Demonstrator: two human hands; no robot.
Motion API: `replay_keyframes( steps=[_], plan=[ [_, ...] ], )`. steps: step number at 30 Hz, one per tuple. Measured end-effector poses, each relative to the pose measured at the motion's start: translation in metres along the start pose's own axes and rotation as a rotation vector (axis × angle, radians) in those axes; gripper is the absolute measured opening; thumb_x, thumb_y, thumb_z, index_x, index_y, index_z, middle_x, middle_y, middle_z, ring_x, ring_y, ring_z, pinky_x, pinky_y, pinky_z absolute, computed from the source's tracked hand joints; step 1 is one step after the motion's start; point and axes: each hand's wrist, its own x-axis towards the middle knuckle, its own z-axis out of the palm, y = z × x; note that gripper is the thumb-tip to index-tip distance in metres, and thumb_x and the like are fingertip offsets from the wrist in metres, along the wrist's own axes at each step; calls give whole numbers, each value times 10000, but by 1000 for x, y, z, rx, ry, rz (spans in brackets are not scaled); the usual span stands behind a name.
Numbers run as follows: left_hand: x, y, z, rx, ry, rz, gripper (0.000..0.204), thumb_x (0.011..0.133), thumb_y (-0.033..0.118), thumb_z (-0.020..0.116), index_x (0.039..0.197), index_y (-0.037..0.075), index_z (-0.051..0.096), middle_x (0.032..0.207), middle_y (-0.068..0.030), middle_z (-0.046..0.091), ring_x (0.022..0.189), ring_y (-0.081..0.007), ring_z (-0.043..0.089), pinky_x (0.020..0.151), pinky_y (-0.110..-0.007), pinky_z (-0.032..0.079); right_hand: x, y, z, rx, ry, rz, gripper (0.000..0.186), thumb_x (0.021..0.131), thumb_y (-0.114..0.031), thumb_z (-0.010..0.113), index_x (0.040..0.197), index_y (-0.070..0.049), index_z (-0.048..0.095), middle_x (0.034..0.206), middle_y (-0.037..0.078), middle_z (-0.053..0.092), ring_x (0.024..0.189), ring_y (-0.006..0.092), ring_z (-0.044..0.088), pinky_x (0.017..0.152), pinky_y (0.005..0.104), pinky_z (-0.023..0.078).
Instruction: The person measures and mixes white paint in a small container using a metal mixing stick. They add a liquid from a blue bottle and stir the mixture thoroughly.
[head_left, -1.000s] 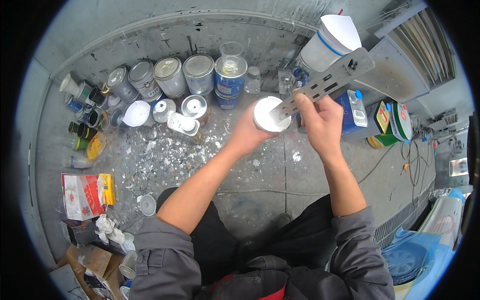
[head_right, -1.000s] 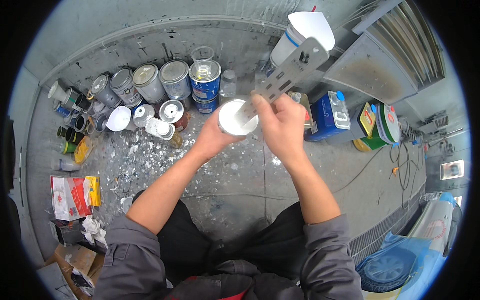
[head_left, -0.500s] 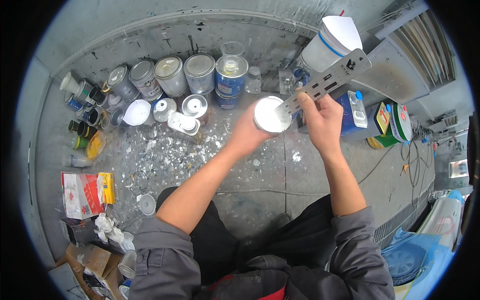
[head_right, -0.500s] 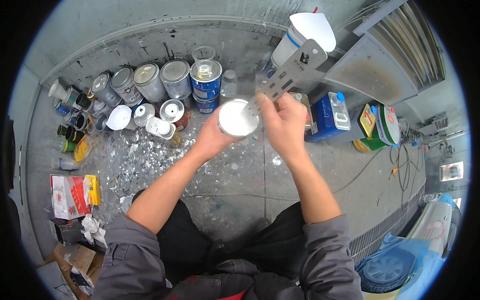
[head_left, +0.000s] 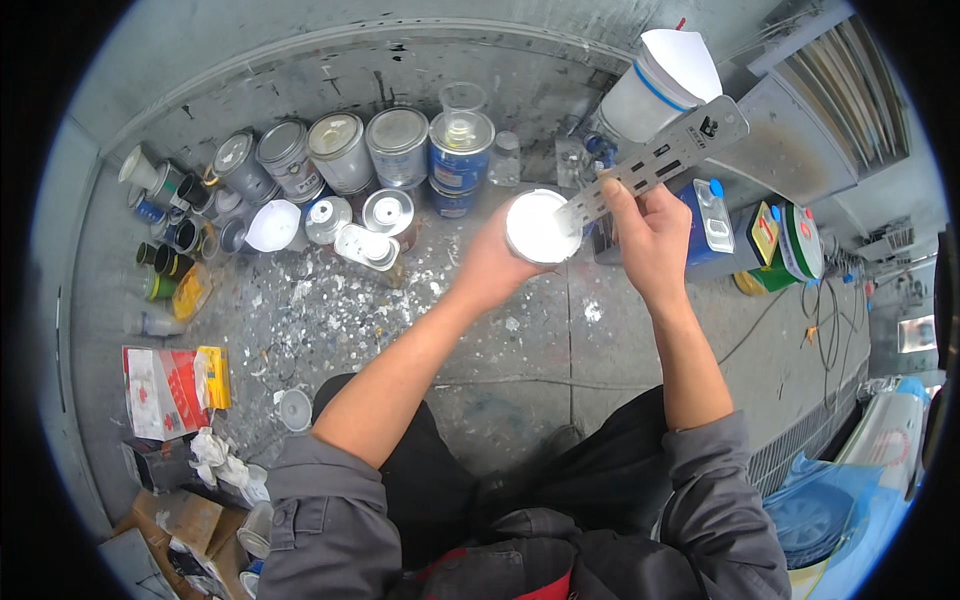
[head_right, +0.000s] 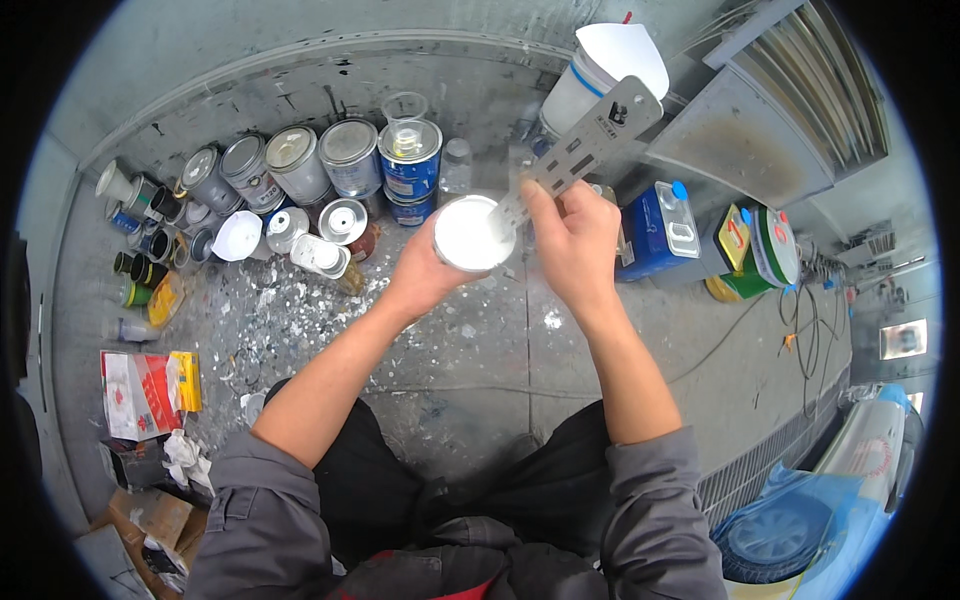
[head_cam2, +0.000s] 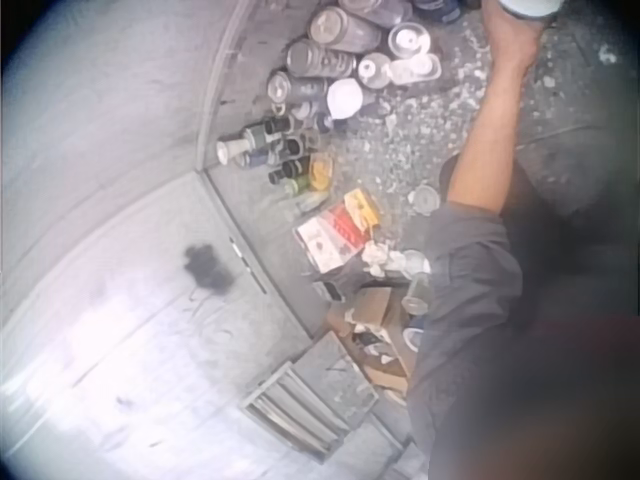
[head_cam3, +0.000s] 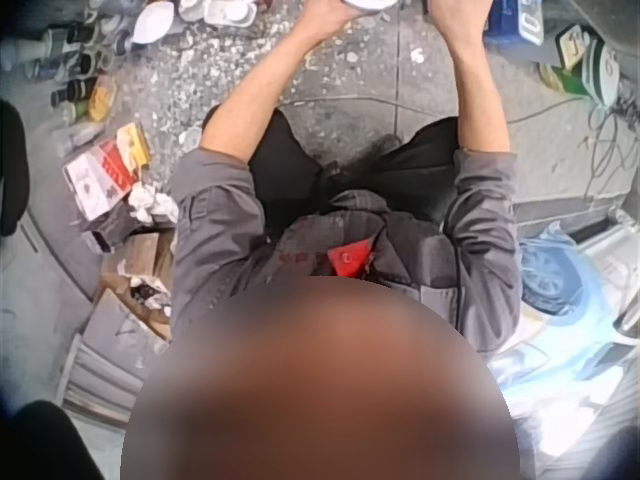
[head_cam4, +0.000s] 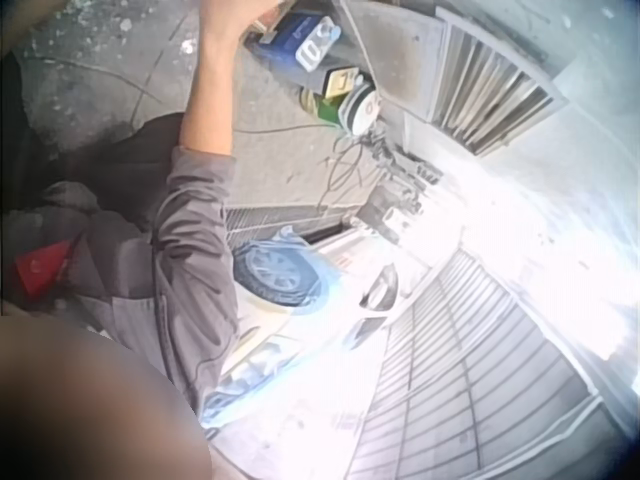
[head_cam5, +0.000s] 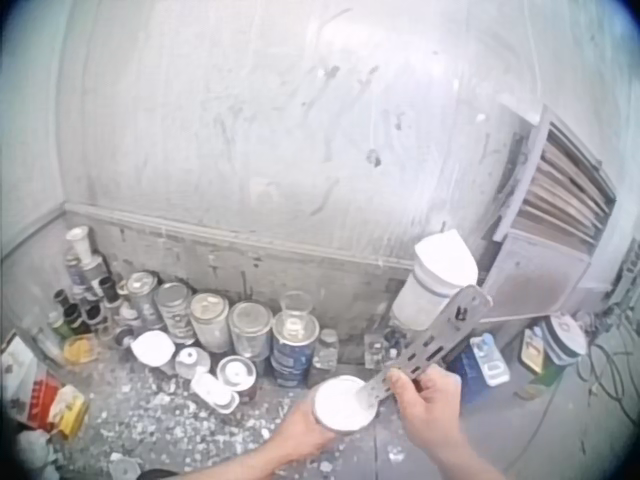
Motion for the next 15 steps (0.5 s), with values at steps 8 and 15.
replay_keyframes(
  steps=[8,15],
  plan=[
    [-5,-3,0,38,70,51,780,718,97,930,1411,44,576,1326,-110,683,1248,-245,650,1063,-380,514,-3,-38,-2,266,27,40,229,992,-178,763,948,46,744,702,-3,653,615,50,544,545,250,420],
    [-7,7,5,74,73,129,731,718,114,932,1370,46,609,1317,-112,692,1238,-259,656,1062,-384,505,6,-15,0,66,64,-92,161,971,-114,746,1016,40,765,729,35,668,626,81,557,567,285,443]
  ],
)
